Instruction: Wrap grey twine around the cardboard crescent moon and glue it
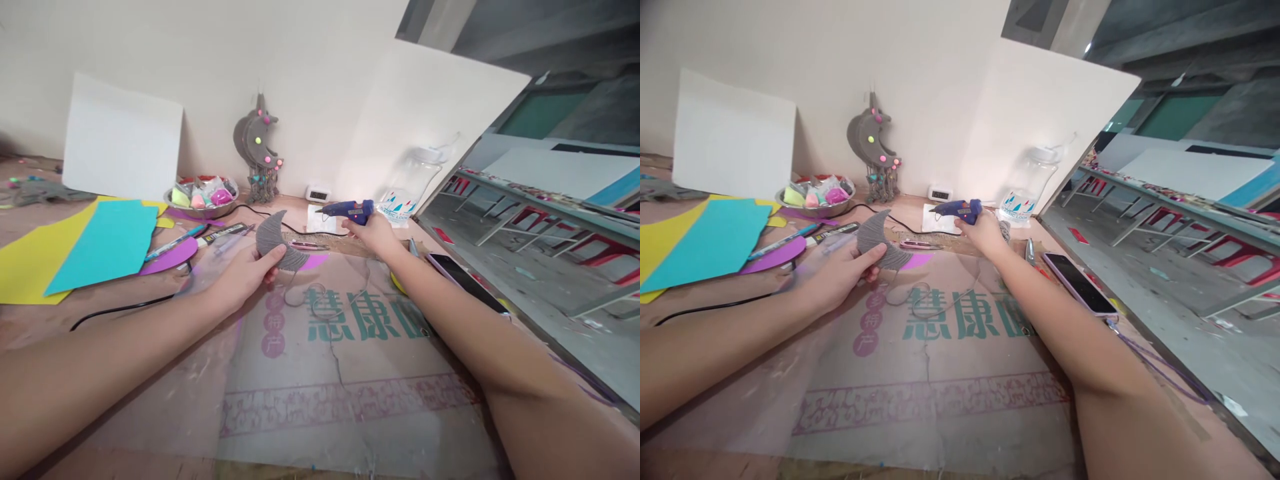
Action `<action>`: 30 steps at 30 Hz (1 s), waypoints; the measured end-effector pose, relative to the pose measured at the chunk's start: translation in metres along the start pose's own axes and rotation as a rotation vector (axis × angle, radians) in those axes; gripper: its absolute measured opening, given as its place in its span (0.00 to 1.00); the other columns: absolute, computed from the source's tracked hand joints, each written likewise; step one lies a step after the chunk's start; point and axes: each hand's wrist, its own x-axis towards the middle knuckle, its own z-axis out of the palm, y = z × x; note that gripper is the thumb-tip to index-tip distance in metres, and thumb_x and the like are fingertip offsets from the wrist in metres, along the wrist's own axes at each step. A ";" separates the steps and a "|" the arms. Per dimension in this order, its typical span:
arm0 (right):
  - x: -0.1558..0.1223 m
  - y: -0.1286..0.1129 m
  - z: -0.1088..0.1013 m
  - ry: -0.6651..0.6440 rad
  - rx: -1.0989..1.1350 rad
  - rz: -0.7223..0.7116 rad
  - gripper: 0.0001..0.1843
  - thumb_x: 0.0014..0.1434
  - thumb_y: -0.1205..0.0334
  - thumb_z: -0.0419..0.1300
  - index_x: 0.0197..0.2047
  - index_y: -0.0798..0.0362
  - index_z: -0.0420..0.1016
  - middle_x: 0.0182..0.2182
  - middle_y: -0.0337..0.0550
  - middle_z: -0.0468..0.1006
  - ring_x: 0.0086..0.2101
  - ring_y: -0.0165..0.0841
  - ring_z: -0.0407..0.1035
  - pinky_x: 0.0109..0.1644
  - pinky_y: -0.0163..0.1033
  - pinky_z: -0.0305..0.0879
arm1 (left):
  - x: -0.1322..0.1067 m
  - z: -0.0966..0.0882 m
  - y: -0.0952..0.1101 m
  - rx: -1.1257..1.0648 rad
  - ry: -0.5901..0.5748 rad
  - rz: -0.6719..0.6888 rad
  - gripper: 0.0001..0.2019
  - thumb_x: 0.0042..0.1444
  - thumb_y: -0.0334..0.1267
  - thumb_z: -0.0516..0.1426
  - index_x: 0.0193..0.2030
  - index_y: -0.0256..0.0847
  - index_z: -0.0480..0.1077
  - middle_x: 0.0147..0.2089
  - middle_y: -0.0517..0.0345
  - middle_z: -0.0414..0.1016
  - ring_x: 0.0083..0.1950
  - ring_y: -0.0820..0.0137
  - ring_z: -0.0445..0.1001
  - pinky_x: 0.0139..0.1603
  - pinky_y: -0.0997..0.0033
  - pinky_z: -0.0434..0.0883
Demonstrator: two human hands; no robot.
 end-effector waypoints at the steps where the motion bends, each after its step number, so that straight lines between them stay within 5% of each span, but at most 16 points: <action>1: -0.008 -0.001 -0.004 0.010 0.021 -0.004 0.15 0.55 0.54 0.58 0.40 0.57 0.75 0.28 0.46 0.80 0.29 0.37 0.74 0.36 0.39 0.69 | 0.000 0.000 0.000 -0.010 -0.004 0.003 0.15 0.55 0.49 0.57 0.28 0.39 0.62 0.20 0.66 0.62 0.21 0.77 0.60 0.23 0.77 0.60; 8: -0.076 0.000 -0.024 0.023 0.270 0.002 0.14 0.53 0.50 0.60 0.33 0.54 0.77 0.25 0.45 0.79 0.28 0.37 0.74 0.36 0.41 0.71 | -0.001 0.001 0.000 -0.036 -0.018 -0.002 0.16 0.54 0.49 0.58 0.26 0.40 0.61 0.19 0.66 0.61 0.20 0.77 0.59 0.23 0.76 0.60; 14: -0.124 -0.006 -0.018 0.000 0.347 -0.055 0.17 0.52 0.47 0.61 0.29 0.53 0.75 0.23 0.43 0.77 0.28 0.36 0.72 0.36 0.41 0.71 | -0.002 0.002 0.000 -0.001 0.001 0.008 0.15 0.56 0.47 0.57 0.27 0.40 0.60 0.19 0.66 0.61 0.20 0.77 0.58 0.23 0.77 0.58; 26: -0.129 -0.014 -0.015 -0.231 0.429 -0.227 0.13 0.56 0.48 0.60 0.35 0.49 0.73 0.33 0.43 0.79 0.35 0.37 0.74 0.40 0.41 0.72 | 0.001 0.001 -0.005 -0.070 0.021 -0.019 0.12 0.55 0.43 0.57 0.27 0.40 0.61 0.20 0.65 0.62 0.21 0.77 0.60 0.23 0.76 0.58; 30: -0.130 -0.014 -0.013 -0.293 0.394 -0.259 0.14 0.55 0.47 0.60 0.31 0.50 0.71 0.29 0.42 0.76 0.31 0.35 0.73 0.35 0.39 0.70 | 0.001 0.002 -0.003 -0.054 0.035 -0.023 0.11 0.55 0.42 0.56 0.26 0.41 0.62 0.20 0.65 0.62 0.20 0.77 0.60 0.22 0.76 0.58</action>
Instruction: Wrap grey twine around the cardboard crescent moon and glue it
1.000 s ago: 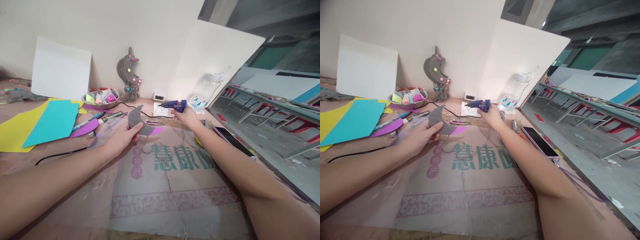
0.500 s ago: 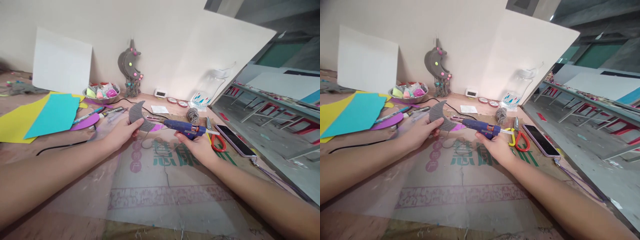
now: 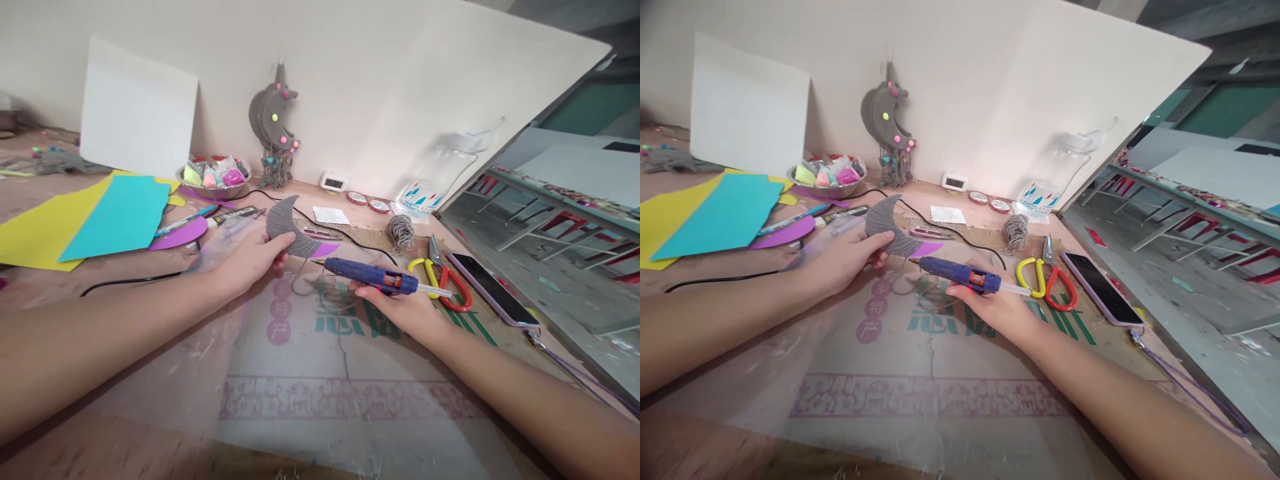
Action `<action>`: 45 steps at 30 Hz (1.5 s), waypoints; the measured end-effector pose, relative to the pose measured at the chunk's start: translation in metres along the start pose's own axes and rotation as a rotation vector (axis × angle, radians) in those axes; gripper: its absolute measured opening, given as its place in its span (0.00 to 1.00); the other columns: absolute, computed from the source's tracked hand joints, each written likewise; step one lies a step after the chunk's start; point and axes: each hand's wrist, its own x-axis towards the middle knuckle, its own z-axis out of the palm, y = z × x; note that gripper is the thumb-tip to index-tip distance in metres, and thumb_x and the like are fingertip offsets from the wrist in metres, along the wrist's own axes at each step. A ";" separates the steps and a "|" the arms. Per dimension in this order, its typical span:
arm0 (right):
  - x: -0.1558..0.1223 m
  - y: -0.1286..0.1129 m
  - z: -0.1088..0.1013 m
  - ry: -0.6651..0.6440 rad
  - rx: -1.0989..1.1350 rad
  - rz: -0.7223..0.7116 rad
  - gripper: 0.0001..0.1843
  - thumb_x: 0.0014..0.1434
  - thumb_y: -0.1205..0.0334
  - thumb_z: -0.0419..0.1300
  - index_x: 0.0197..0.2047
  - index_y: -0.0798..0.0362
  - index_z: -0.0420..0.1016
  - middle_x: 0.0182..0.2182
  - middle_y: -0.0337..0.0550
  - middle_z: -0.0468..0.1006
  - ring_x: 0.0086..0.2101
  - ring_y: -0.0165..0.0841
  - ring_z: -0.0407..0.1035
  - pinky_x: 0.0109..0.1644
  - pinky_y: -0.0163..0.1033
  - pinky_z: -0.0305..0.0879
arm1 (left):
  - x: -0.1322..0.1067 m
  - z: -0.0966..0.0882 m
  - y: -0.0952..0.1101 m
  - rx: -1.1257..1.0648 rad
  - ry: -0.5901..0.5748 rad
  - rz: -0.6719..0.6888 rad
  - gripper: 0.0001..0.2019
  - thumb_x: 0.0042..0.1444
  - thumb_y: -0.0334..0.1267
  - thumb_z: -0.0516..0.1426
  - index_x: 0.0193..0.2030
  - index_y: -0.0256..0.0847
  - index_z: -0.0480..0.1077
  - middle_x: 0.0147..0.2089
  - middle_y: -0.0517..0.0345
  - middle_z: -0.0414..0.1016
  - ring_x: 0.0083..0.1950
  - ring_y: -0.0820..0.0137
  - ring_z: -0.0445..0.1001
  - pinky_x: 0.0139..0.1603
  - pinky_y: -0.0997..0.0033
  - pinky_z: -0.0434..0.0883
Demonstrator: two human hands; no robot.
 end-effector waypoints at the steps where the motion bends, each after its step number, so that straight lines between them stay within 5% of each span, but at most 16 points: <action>1: 0.000 0.000 0.000 0.006 -0.013 0.003 0.15 0.54 0.46 0.60 0.30 0.50 0.70 0.27 0.41 0.75 0.30 0.35 0.72 0.33 0.39 0.69 | 0.000 0.000 0.000 0.000 0.007 -0.004 0.11 0.55 0.42 0.56 0.26 0.41 0.62 0.20 0.65 0.62 0.20 0.77 0.60 0.22 0.75 0.58; 22: 0.002 0.002 0.002 0.023 -0.062 0.024 0.17 0.53 0.45 0.60 0.28 0.50 0.67 0.24 0.38 0.71 0.26 0.32 0.68 0.29 0.37 0.66 | 0.001 0.000 -0.002 -0.019 -0.008 -0.021 0.10 0.54 0.43 0.57 0.29 0.41 0.63 0.20 0.65 0.62 0.19 0.77 0.60 0.21 0.77 0.57; 26: 0.000 0.002 0.001 0.111 -0.022 0.024 0.14 0.55 0.47 0.59 0.29 0.49 0.68 0.26 0.39 0.74 0.29 0.34 0.71 0.34 0.39 0.69 | 0.002 0.000 0.000 0.103 0.011 0.053 0.08 0.54 0.41 0.57 0.30 0.41 0.63 0.18 0.66 0.62 0.19 0.75 0.59 0.21 0.76 0.57; 29: -0.002 0.002 0.000 0.181 -0.021 0.014 0.13 0.55 0.48 0.58 0.31 0.49 0.69 0.28 0.40 0.76 0.31 0.35 0.72 0.39 0.41 0.70 | 0.003 -0.001 0.003 0.293 0.038 0.172 0.07 0.50 0.38 0.59 0.36 0.41 0.69 0.22 0.64 0.66 0.21 0.73 0.62 0.23 0.74 0.58; 34: -0.002 0.000 -0.002 0.191 -0.013 0.000 0.14 0.56 0.47 0.58 0.31 0.49 0.69 0.29 0.41 0.75 0.33 0.35 0.72 0.42 0.41 0.70 | 0.001 -0.006 0.008 0.393 0.182 0.244 0.30 0.47 0.42 0.63 0.58 0.41 0.65 0.24 0.67 0.64 0.26 0.71 0.64 0.29 0.74 0.59; 37: -0.003 -0.002 -0.002 0.200 0.008 -0.020 0.15 0.57 0.47 0.57 0.31 0.50 0.68 0.29 0.41 0.74 0.32 0.34 0.71 0.41 0.41 0.69 | -0.006 -0.004 0.014 0.460 0.251 0.288 0.23 0.52 0.44 0.60 0.55 0.41 0.70 0.22 0.67 0.58 0.25 0.73 0.60 0.29 0.74 0.58; 40: -0.004 -0.004 -0.002 0.191 0.038 -0.051 0.15 0.58 0.46 0.56 0.31 0.50 0.68 0.29 0.41 0.73 0.32 0.34 0.70 0.40 0.39 0.68 | -0.016 0.006 0.020 0.526 0.114 0.334 0.14 0.53 0.46 0.59 0.42 0.43 0.78 0.30 0.60 0.67 0.33 0.70 0.66 0.33 0.73 0.60; 45: -0.006 -0.009 0.000 0.113 0.078 -0.144 0.15 0.58 0.47 0.58 0.32 0.51 0.70 0.28 0.40 0.73 0.31 0.33 0.70 0.36 0.38 0.68 | -0.030 0.020 0.026 0.446 -0.067 0.136 0.16 0.52 0.49 0.59 0.42 0.43 0.78 0.32 0.60 0.73 0.30 0.71 0.67 0.29 0.74 0.59</action>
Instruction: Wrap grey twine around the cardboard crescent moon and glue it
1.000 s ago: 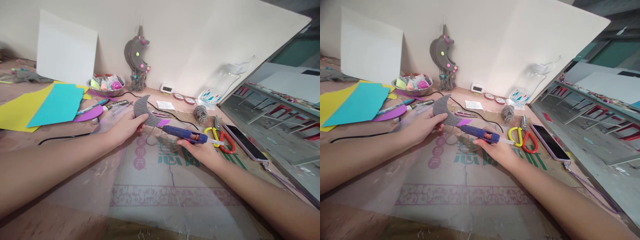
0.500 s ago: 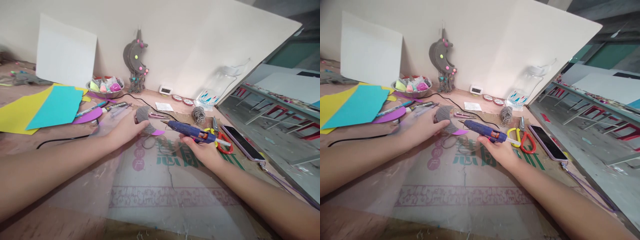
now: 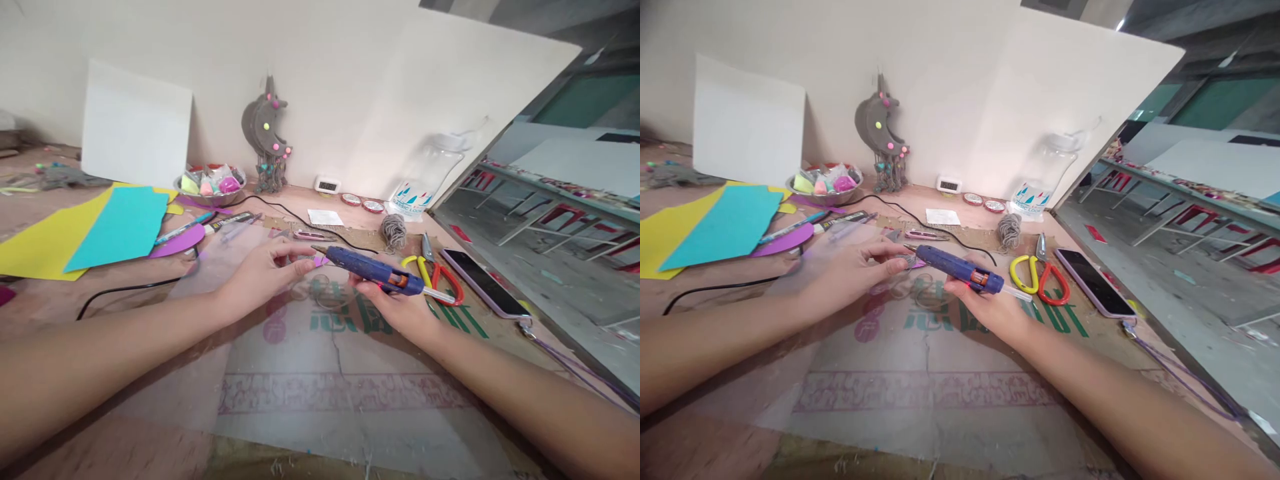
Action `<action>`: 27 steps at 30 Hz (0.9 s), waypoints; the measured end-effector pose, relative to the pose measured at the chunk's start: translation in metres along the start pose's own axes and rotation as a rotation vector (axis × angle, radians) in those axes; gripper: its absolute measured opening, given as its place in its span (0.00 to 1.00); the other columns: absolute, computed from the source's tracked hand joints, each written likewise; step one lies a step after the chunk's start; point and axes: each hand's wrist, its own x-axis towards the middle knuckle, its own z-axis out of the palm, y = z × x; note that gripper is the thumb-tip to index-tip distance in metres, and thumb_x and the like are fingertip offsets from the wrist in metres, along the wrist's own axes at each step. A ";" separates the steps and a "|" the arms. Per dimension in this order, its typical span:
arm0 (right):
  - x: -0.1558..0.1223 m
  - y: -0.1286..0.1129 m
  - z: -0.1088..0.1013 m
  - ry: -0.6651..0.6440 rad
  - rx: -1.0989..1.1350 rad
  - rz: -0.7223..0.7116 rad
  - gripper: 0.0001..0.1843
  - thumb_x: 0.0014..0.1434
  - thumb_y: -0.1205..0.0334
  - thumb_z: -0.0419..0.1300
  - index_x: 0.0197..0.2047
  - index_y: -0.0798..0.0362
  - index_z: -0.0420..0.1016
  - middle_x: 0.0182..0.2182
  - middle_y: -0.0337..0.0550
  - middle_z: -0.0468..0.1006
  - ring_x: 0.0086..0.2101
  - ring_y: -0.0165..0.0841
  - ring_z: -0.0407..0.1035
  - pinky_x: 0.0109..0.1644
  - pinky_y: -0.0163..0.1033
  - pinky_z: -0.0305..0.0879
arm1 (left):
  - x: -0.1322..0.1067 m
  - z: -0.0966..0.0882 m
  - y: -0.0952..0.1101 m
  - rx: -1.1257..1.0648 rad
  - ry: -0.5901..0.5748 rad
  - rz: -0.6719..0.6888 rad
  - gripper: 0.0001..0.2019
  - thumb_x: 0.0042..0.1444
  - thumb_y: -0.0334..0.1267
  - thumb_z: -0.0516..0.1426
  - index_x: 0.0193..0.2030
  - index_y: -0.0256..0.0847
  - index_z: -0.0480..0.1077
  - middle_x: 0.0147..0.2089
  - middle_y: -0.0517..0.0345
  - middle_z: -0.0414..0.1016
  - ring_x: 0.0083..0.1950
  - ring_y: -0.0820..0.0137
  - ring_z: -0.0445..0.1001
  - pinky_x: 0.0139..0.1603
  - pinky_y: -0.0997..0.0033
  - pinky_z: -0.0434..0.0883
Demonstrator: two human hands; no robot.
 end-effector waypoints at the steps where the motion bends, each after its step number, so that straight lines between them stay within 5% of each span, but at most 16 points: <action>1: 0.000 -0.001 0.000 -0.010 0.006 -0.010 0.16 0.57 0.47 0.59 0.32 0.51 0.71 0.28 0.41 0.73 0.31 0.33 0.70 0.35 0.37 0.68 | -0.001 0.001 0.001 -0.029 -0.021 -0.011 0.16 0.52 0.49 0.59 0.41 0.42 0.77 0.31 0.60 0.73 0.30 0.72 0.66 0.28 0.74 0.59; 8: 0.000 -0.003 0.003 -0.038 0.023 0.002 0.15 0.57 0.48 0.60 0.33 0.53 0.72 0.29 0.42 0.74 0.31 0.32 0.70 0.35 0.37 0.67 | 0.000 0.005 -0.007 -0.311 -0.074 -0.088 0.10 0.51 0.45 0.61 0.33 0.39 0.75 0.26 0.61 0.71 0.25 0.75 0.65 0.26 0.74 0.61; 17: 0.000 -0.002 0.002 -0.024 0.012 -0.045 0.13 0.59 0.51 0.58 0.34 0.52 0.72 0.29 0.40 0.73 0.32 0.32 0.70 0.36 0.38 0.67 | 0.001 0.006 -0.009 -0.399 -0.041 -0.106 0.09 0.53 0.44 0.60 0.32 0.41 0.71 0.25 0.64 0.67 0.24 0.77 0.64 0.25 0.76 0.62; 27: 0.000 -0.001 0.003 -0.031 0.038 -0.004 0.11 0.59 0.53 0.59 0.34 0.52 0.72 0.30 0.40 0.73 0.33 0.32 0.71 0.37 0.38 0.68 | 0.004 0.005 -0.014 -0.161 -0.081 0.042 0.10 0.56 0.42 0.56 0.37 0.42 0.77 0.42 0.56 0.78 0.45 0.66 0.73 0.44 0.69 0.67</action>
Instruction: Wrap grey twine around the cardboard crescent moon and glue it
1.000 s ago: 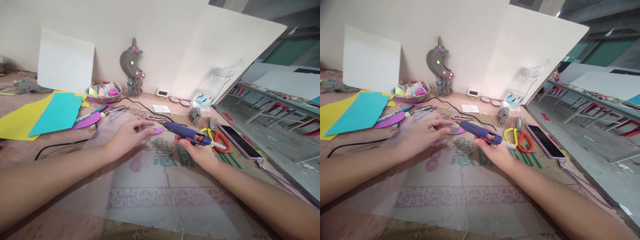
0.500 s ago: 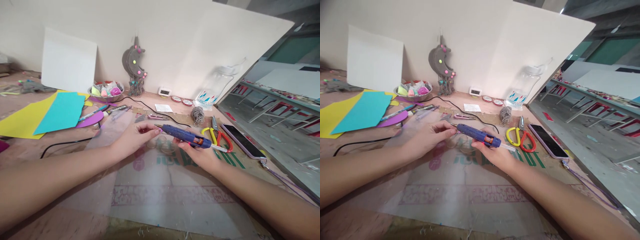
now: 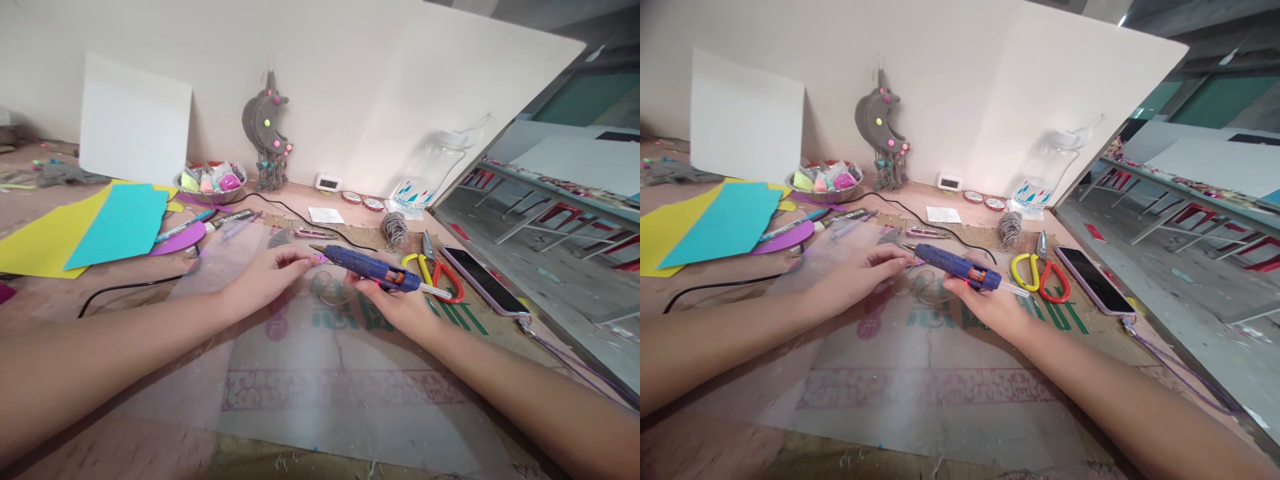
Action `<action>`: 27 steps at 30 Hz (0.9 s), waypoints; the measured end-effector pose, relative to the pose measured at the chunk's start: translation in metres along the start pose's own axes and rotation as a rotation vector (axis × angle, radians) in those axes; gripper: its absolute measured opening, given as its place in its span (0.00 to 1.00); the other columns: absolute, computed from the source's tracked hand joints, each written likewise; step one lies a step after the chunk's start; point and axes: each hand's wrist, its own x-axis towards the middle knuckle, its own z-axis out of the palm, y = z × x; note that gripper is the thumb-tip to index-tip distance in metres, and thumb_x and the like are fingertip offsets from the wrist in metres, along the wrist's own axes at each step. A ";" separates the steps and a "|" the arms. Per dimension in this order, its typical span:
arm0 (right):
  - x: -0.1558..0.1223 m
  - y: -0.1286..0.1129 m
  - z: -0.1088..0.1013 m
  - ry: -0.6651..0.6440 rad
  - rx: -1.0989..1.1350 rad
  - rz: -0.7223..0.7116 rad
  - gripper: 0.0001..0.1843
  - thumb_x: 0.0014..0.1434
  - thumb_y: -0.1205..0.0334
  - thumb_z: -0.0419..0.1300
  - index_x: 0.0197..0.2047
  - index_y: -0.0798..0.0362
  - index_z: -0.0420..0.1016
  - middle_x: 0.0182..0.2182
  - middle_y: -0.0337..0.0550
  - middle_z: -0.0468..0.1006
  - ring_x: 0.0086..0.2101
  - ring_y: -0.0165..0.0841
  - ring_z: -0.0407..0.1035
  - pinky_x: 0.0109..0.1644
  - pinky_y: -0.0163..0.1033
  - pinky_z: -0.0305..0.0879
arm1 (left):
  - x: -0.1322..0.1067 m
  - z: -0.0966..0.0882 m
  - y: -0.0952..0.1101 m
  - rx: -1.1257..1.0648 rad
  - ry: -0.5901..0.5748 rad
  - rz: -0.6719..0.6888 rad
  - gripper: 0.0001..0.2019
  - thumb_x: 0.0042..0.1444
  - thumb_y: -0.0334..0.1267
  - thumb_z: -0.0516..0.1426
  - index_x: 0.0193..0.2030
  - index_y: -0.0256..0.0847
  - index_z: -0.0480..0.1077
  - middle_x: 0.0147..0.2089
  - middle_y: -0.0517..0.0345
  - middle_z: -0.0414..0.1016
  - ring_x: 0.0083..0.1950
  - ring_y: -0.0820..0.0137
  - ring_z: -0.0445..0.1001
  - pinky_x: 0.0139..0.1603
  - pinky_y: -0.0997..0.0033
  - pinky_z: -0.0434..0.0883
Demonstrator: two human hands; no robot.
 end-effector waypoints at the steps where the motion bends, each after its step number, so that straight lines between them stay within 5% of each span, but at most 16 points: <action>1: 0.000 0.000 0.000 -0.002 0.005 0.006 0.11 0.58 0.52 0.59 0.34 0.52 0.72 0.30 0.40 0.73 0.33 0.33 0.71 0.38 0.38 0.68 | 0.000 0.000 0.000 0.025 -0.011 0.009 0.10 0.55 0.42 0.56 0.37 0.41 0.77 0.43 0.56 0.78 0.46 0.65 0.73 0.45 0.69 0.67; 27: -0.004 0.002 0.001 -0.028 -0.127 0.087 0.15 0.54 0.48 0.62 0.38 0.51 0.72 0.33 0.43 0.77 0.33 0.36 0.72 0.38 0.41 0.69 | -0.002 0.002 0.000 0.044 -0.060 -0.041 0.13 0.53 0.48 0.57 0.32 0.40 0.76 0.36 0.56 0.77 0.37 0.67 0.72 0.39 0.70 0.67</action>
